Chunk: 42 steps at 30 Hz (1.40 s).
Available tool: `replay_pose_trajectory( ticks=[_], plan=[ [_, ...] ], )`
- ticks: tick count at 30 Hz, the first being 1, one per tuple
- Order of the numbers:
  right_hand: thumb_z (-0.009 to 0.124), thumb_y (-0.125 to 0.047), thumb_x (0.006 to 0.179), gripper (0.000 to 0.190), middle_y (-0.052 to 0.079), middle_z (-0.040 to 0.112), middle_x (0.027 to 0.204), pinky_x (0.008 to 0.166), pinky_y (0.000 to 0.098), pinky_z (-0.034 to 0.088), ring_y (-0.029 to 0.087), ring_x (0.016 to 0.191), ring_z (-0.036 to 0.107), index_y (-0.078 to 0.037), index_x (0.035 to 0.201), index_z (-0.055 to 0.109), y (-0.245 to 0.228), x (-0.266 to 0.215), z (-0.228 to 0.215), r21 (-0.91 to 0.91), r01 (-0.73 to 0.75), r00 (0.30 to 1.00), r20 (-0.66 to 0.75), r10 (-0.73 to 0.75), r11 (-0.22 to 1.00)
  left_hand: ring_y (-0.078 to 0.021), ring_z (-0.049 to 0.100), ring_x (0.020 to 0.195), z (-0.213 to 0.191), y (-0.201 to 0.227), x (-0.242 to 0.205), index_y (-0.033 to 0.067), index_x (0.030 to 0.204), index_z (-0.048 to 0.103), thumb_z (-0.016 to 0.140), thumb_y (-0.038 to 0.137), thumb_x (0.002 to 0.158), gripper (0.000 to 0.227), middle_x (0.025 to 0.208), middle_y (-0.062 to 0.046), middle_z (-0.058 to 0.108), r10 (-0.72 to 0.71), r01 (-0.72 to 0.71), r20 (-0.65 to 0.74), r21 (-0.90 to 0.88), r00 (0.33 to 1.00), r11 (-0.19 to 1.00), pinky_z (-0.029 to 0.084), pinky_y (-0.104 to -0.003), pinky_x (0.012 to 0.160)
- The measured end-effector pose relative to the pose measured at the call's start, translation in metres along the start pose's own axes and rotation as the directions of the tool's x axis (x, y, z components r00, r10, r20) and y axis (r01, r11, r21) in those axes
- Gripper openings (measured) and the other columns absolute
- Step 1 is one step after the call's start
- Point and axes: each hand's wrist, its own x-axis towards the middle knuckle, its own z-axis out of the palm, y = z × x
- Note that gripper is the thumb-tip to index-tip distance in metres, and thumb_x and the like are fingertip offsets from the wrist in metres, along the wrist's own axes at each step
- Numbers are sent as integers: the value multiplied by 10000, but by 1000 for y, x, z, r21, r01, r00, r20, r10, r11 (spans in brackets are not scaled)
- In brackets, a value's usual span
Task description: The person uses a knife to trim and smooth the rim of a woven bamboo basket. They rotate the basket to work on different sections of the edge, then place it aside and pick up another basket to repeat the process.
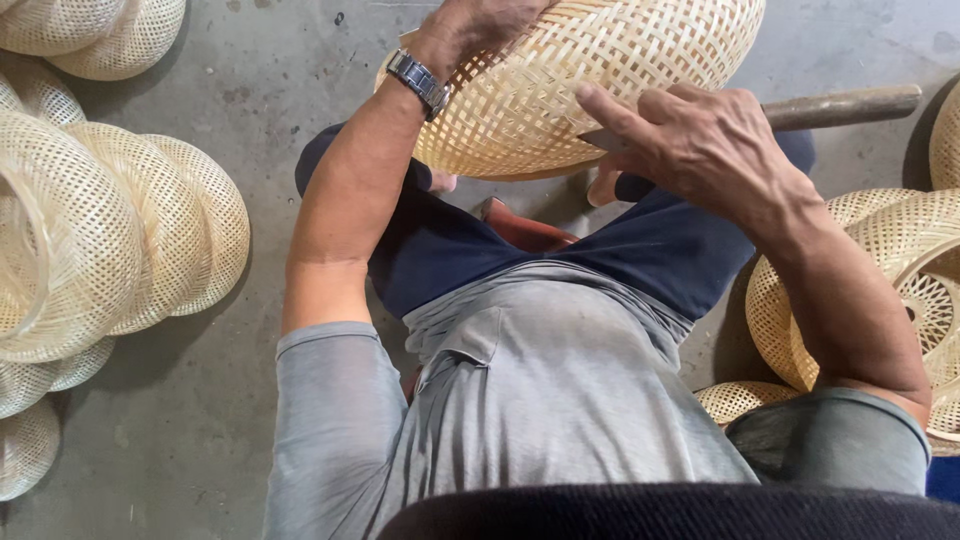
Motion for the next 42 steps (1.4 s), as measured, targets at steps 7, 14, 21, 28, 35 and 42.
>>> replay_pose_trajectory(
  ticks=[7, 14, 21, 28, 35, 42],
  plan=[
    [776, -452, 862, 773, 67, 647, 812, 505, 325, 510, 237, 708, 679, -383, 1569, 471, 1, 2, 6, -6, 13, 999, 42, -13, 1000, -81, 659, 598, 10, 7, 5, 19, 1026, 730, 578, 271, 1108, 305, 757, -24, 726, -19, 18, 35, 32, 999, 999, 531, -245, 510],
    [735, -382, 960, 581, 60, 605, 780, 487, 309, 495, 200, 665, 643, -362, 1515, 566, 1, 0, 18, -22, 30, 999, 28, -29, 999, -85, 682, 593, 16, 8, 4, 23, 1047, 738, 564, 290, 1102, 324, 761, -35, 743, -38, 36, 53, 42, 998, 998, 548, -241, 503],
    [712, -290, 1164, 326, 7, 573, 780, 519, 286, 455, 123, 635, 537, -206, 1462, 608, 38, -4, -6, -195, -258, 931, -312, 190, 946, -90, 704, 588, 20, 0, 2, 26, 1068, 747, 550, 309, 1096, 346, 765, -46, 759, -49, 46, 32, 75, 998, 996, 565, -238, 497],
    [689, -414, 999, 611, 37, 608, 768, 510, 337, 494, 225, 706, 658, -300, 1569, 500, 10, -11, 12, -35, -3, 1000, 29, 4, 999, -94, 726, 583, 24, -6, 1, 29, 1090, 755, 535, 328, 1090, 371, 770, -56, 776, -53, 49, 36, 96, 998, 994, 582, -234, 491],
    [665, -453, 960, 652, 42, 650, 793, 536, 327, 522, 226, 712, 682, -354, 1574, 469, 6, -2, 18, -44, 45, 995, 94, -41, 998, -85, 725, 571, 26, -1, 5, 35, 1077, 744, 529, 338, 1086, 372, 749, -41, 766, -52, 47, 60, 83, 997, 995, 589, -230, 489],
    [679, -384, 976, 616, 29, 622, 811, 555, 330, 536, 210, 752, 688, -459, 1547, 460, 6, -1, 19, -102, 53, 985, 167, -35, 993, -71, 716, 590, 30, -7, 6, 48, 1027, 742, 578, 310, 1072, 312, 747, -9, 759, -16, 16, 19, 31, 1000, 999, 579, -241, 506]
  ],
)
